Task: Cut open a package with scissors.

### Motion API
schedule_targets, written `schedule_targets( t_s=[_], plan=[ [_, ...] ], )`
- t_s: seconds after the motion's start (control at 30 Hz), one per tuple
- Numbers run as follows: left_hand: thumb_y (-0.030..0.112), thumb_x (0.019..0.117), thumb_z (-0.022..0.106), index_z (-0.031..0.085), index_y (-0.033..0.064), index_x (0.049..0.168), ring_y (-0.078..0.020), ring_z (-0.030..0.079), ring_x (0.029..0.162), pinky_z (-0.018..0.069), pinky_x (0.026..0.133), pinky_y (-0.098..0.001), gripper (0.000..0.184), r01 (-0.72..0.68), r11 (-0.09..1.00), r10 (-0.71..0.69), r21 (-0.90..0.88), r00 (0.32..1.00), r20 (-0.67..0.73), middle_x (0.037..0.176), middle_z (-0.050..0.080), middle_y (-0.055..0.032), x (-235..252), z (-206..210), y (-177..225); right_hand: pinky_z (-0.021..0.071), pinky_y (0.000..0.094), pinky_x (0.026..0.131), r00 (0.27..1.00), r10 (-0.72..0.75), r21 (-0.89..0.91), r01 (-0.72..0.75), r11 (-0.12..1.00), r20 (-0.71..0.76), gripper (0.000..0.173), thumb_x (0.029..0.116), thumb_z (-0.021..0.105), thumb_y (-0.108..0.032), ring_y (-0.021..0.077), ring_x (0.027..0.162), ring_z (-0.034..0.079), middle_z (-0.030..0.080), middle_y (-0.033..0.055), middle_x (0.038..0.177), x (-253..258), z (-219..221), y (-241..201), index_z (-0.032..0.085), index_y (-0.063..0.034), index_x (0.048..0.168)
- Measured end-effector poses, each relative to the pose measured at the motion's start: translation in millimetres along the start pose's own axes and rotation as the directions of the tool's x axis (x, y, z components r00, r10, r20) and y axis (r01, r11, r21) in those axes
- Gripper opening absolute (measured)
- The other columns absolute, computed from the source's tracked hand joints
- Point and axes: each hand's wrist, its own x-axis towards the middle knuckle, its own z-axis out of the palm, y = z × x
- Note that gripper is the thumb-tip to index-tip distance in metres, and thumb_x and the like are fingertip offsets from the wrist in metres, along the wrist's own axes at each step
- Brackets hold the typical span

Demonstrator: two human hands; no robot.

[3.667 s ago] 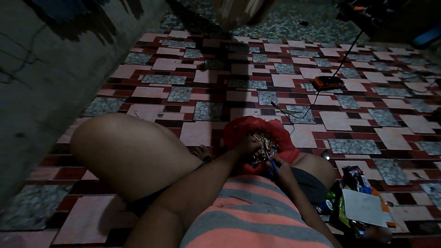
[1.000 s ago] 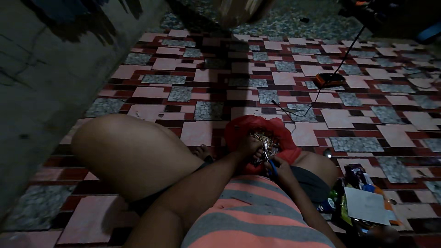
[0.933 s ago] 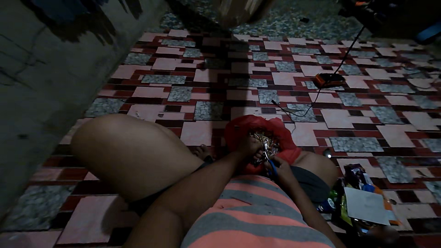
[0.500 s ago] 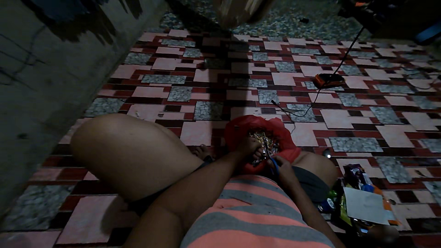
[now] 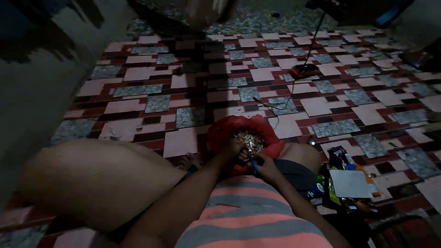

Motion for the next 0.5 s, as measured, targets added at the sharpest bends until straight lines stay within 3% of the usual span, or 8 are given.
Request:
schedule_targets(
  t_s=[0.17, 0.5],
  plan=[
    [0.017, 0.1080, 0.048, 0.059, -0.0022, 0.111, -0.0080, 0.061, 0.056, 0.0518, 0.053, -0.0216, 0.022, 0.086, 0.996, -0.084, 0.034, 0.994, -0.066, 0.075, 0.065, -0.0047, 4.1, -1.5, 6.2, 0.0552, 0.0289, 0.071, 1.000, 0.026, -0.057, -0.027, 0.998, -0.010, 0.042, 0.0889, 0.078, -0.027, 0.0101, 0.073, 0.061, 0.064, 0.0060, 0.090, -0.8, 1.7, -3.8, 0.063, 0.0009, 0.117],
    [0.014, 0.1068, 0.050, 0.059, -0.0018, 0.105, -0.0082, 0.057, 0.050, 0.0490, 0.048, -0.0216, 0.018, 0.084, 0.995, -0.081, 0.046, 0.994, -0.066, 0.068, 0.062, -0.0034, 2.2, 3.8, 7.5, 0.0529, 0.0257, 0.068, 1.000, 0.007, -0.042, -0.007, 0.999, -0.003, 0.036, 0.0909, 0.076, -0.026, 0.0071, 0.071, 0.058, 0.062, 0.0040, 0.087, -3.1, -0.8, -4.8, 0.064, 0.0008, 0.113]
  ],
)
